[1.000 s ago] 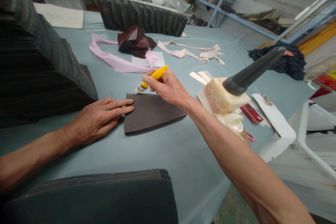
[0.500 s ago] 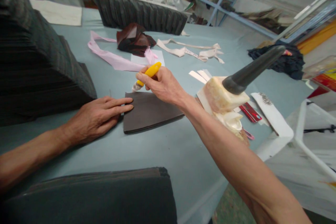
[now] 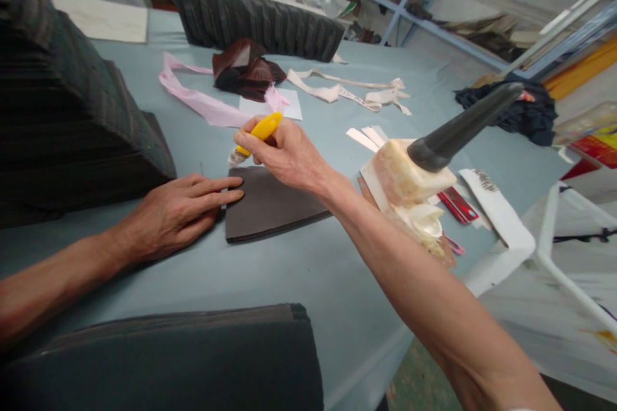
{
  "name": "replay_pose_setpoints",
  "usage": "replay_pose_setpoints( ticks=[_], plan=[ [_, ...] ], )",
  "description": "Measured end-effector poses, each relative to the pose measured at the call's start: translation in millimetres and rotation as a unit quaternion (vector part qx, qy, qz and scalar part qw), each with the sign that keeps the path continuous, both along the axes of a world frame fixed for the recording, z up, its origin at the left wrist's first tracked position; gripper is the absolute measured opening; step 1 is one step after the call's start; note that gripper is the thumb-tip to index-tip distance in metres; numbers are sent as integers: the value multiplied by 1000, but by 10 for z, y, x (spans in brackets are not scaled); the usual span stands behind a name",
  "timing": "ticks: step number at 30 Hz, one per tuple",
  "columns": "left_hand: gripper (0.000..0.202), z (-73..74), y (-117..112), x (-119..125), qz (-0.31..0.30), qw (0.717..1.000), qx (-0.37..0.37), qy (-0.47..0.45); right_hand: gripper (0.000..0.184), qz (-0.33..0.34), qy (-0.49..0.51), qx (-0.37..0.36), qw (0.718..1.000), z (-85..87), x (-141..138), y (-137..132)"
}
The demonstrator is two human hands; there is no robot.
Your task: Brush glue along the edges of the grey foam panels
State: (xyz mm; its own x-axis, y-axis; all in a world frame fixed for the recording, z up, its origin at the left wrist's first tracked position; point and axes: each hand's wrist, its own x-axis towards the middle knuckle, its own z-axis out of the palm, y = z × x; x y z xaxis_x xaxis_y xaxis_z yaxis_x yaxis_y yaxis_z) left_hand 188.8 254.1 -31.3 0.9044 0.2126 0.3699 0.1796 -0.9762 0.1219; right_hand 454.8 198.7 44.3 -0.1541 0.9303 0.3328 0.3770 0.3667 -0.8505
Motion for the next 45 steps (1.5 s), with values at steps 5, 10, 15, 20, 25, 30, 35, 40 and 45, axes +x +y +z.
replay_pose_setpoints(
  ticks=[5,10,15,20,25,30,35,40,45],
  plan=[
    [50,-20,0,8,-2,1000,-5,-5,59,-18,-52,-19,998,11,28,-6],
    [49,-34,-2,13,0,1000,4,-18,56,-31,-42,-7,999,32,38,-22],
    [50,-10,-8,14,8,1000,-15,-3,54,-20,-45,-19,999,10,62,-39],
    [51,-11,-2,11,7,1000,-24,-5,49,-49,-48,-17,997,33,135,-65],
    [51,-21,6,6,-1,999,-36,-18,49,-26,-33,-8,999,-3,43,-49],
    [49,-20,-1,15,-6,1000,-4,-18,49,-54,-53,-25,997,26,205,-126],
    [47,-17,5,12,-11,1000,10,-20,53,-61,-41,-5,997,36,178,-122],
    [47,-14,1,3,-9,1000,11,-17,58,-42,-75,-8,996,-15,149,-99],
    [51,-89,23,-16,8,1000,-17,-14,56,-81,-97,-25,992,-3,401,-209]
  ],
)
